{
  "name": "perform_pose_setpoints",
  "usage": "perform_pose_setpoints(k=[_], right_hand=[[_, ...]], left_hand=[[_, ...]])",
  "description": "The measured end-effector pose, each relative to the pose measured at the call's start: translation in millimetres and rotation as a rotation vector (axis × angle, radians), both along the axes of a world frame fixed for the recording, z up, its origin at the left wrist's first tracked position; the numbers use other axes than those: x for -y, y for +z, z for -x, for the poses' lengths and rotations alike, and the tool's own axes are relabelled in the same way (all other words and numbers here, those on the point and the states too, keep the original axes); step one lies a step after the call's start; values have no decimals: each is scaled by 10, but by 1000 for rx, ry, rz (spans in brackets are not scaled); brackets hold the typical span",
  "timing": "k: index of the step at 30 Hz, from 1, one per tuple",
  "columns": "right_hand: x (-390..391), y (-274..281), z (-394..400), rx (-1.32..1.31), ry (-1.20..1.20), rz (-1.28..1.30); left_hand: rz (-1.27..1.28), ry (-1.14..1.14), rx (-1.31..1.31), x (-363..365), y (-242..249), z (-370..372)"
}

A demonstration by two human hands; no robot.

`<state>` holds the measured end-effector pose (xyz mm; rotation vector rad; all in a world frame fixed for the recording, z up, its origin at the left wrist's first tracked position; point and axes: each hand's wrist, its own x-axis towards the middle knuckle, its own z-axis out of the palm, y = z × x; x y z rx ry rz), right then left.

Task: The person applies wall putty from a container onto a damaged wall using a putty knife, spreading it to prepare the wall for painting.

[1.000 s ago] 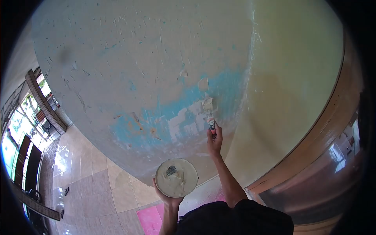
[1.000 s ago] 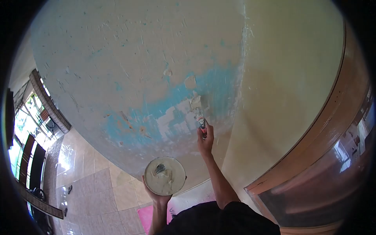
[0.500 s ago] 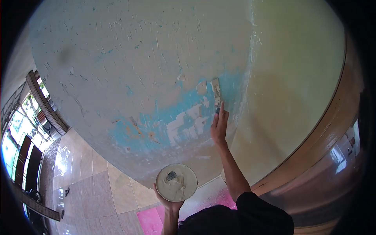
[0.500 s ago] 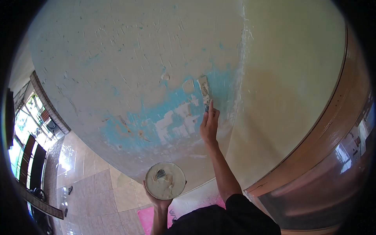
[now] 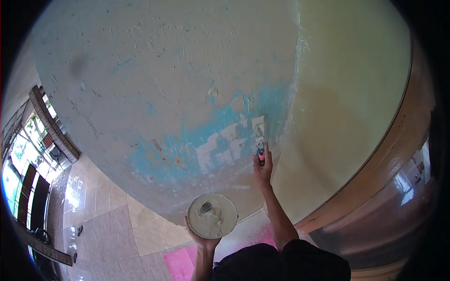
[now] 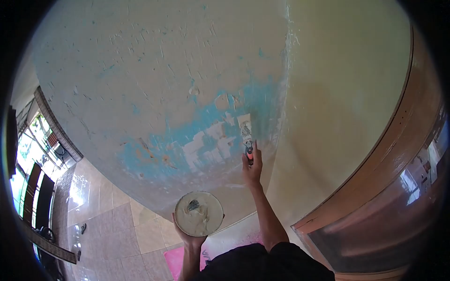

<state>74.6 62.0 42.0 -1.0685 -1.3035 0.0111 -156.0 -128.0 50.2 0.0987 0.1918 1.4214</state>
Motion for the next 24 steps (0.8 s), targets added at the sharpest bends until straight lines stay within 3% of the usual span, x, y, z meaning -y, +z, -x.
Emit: perform_pose_setpoints(k=[2, 6, 10, 13, 20, 24], right_hand=[[-64, -46, 22, -336, 298, 89], [123, 270, 260, -435, 308, 47], [156, 396, 493, -237, 190, 3], [94, 507, 669, 85, 70, -172], [13, 471, 1040, 124, 22, -15], [78, 164, 1041, 70, 23, 76]], left_hand=[[12, 1, 1, -1, -28, -1], [21, 15, -53, 27, 40, -4], [36, 51, -35, 52, 0, 50], [43, 74, -34, 75, -5, 91], [5, 87, 1, 69, 19, 165], [28, 100, -27, 76, -17, 199]])
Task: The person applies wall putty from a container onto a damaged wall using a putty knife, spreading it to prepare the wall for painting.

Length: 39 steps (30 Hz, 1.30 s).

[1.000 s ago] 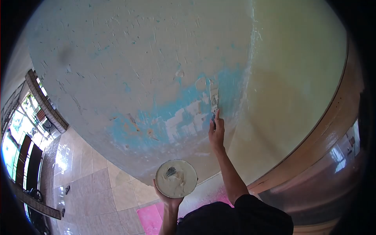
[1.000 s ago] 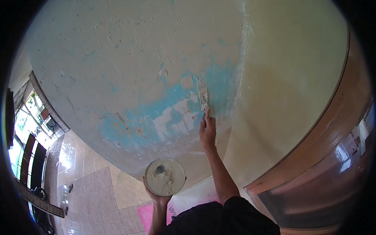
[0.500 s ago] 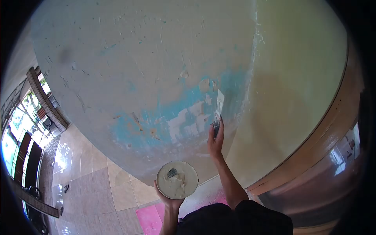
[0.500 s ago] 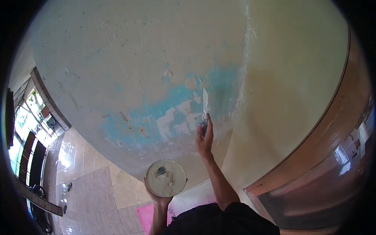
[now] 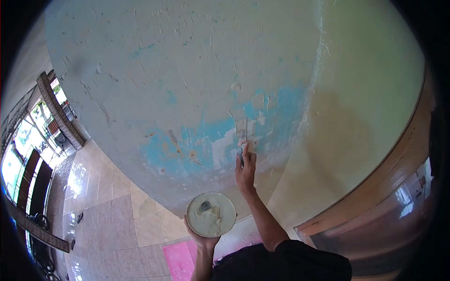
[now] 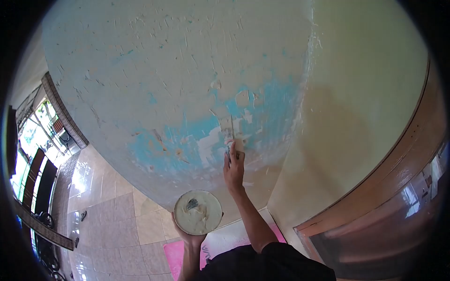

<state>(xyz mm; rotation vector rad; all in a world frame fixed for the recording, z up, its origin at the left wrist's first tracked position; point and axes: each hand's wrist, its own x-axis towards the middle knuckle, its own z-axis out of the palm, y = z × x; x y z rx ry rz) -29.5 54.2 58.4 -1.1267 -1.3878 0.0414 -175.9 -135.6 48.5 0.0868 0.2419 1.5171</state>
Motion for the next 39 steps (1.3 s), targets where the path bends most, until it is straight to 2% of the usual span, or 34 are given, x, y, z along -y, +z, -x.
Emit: perform_pose_setpoints(k=[3, 6, 8, 11, 14, 16, 19, 20, 22, 25, 28, 30, 33, 37, 39], right_hand=[[123, -297, -110, 30, 10, 21], [138, -283, -210, -5, 57, -58], [100, 31, -260, 44, -31, -222], [-28, 413, -287, 54, 8, -231], [-111, 181, -247, 56, 75, -114], [-52, -163, -257, 122, 32, -126], [103, -479, -310, 43, 100, -63], [115, -384, -304, 42, 102, -63], [34, -115, -315, 136, 58, -272], [-91, 252, -212, 88, 122, -244], [-169, 107, -138, 104, 125, -108], [-119, -169, -144, 135, 103, -182], [99, -512, -231, 110, 126, -79], [25, 3, -178, 125, 86, -231], [-27, 288, -104, 112, 114, -167]], left_hand=[[16, 4, -3, 6, 29, -15], [-21, -29, 13, -1, 23, -34], [-12, -54, 4, -10, 40, -54], [6, -76, -15, 3, 63, -76], [5, -74, -25, -1, 78, -77], [-3, -62, -24, -10, 63, -80], [4, -50, -36, 13, 54, -74], [2, -57, -29, 25, 117, -83], [2, -61, -22, 23, 138, -88], [37, -73, -5, 18, 55, -87], [2, -64, 0, 14, -16, -65], [-1, -45, -20, -1, -46, -65], [-1, -9, -25, 50, 66, -62], [-8, -23, 52, 21, -76, -32], [-26, -50, 21, 8, -80, -46]])
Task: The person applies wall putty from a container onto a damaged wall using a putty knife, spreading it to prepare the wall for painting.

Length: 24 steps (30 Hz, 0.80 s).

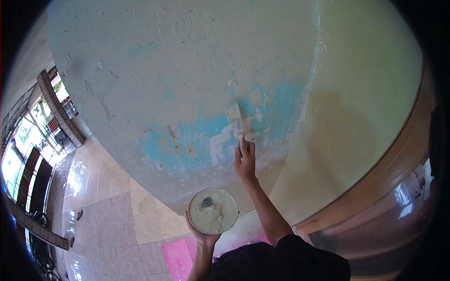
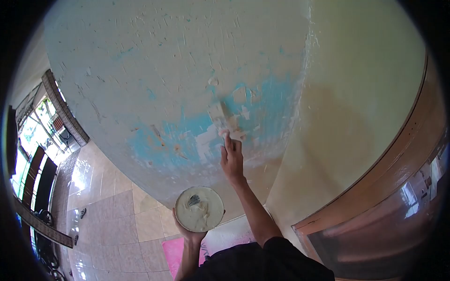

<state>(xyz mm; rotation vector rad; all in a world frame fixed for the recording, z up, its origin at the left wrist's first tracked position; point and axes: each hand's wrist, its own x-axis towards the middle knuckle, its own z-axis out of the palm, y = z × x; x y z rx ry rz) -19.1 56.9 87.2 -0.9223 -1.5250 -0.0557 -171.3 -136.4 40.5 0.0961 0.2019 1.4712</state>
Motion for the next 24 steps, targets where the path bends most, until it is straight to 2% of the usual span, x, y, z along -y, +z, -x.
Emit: perform_pose_setpoints(k=[2, 6, 9, 12, 15, 18, 21, 24], right_hand=[[-30, -54, 38, -19, 22, 87], [136, -737, -8, 29, 35, 82], [184, -711, -50, 8, 32, 65], [41, -207, -30, -34, -5, 14], [-131, -78, -62, -59, 0, 38], [-57, -561, -138, 21, -57, 36], [111, -948, -225, -16, 18, 125], [145, -574, -239, -9, -12, 32]], left_hand=[[0, -5, 6, 9, 10, -13], [18, 18, 57, 15, 27, -2], [19, 28, 50, 25, 21, -3], [-6, -4, 17, 19, 10, -19], [40, 13, -36, 19, 45, -31], [32, 33, -22, 44, 92, -39], [56, 50, -50, 58, 142, -40], [31, 22, -39, 53, 78, -36]])
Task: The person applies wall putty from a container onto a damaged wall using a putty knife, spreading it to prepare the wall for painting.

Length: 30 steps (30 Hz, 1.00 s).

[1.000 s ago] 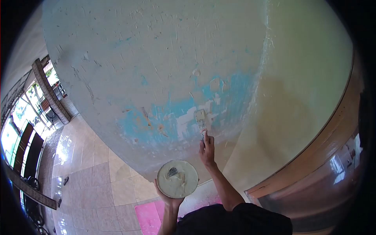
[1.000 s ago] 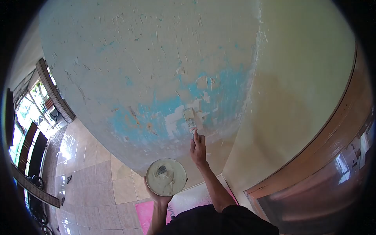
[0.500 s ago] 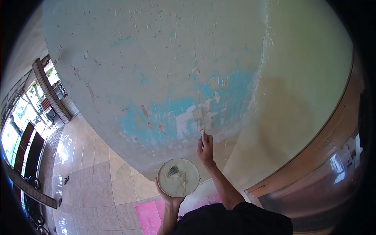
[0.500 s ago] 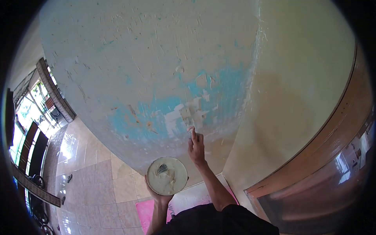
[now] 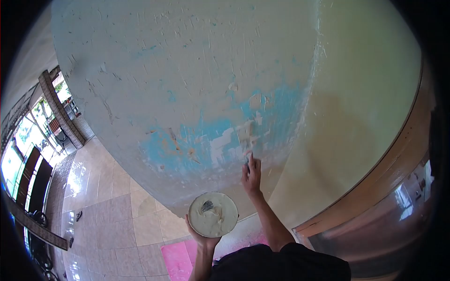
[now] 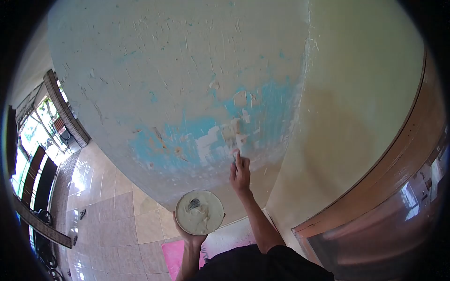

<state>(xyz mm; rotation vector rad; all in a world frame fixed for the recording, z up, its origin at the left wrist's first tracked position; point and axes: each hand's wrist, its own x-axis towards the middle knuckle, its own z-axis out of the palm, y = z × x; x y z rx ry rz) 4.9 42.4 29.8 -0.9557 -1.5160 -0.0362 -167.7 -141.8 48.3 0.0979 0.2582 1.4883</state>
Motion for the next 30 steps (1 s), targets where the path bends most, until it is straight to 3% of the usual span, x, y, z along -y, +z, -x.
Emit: perform_pose_setpoints(k=[4, 9, 18, 21, 25, 30], right_hand=[[-61, 846, 80, 34, -39, -102], [-109, 1349, 205, -13, -38, -125], [-63, 553, 196, 28, 13, -3], [-66, 961, 191, 37, -35, -166], [-216, 1403, 276, 26, 23, -127], [-159, 618, 266, 56, -36, -18]], left_hand=[[-11, -24, 18, -10, -27, -7], [-43, 11, 87, -8, -53, 21], [-7, 30, 24, 9, -66, 39], [-18, 29, 64, 1, -32, 25], [-37, -8, 86, 10, -59, 22], [-37, 15, 51, 20, -72, 16]])
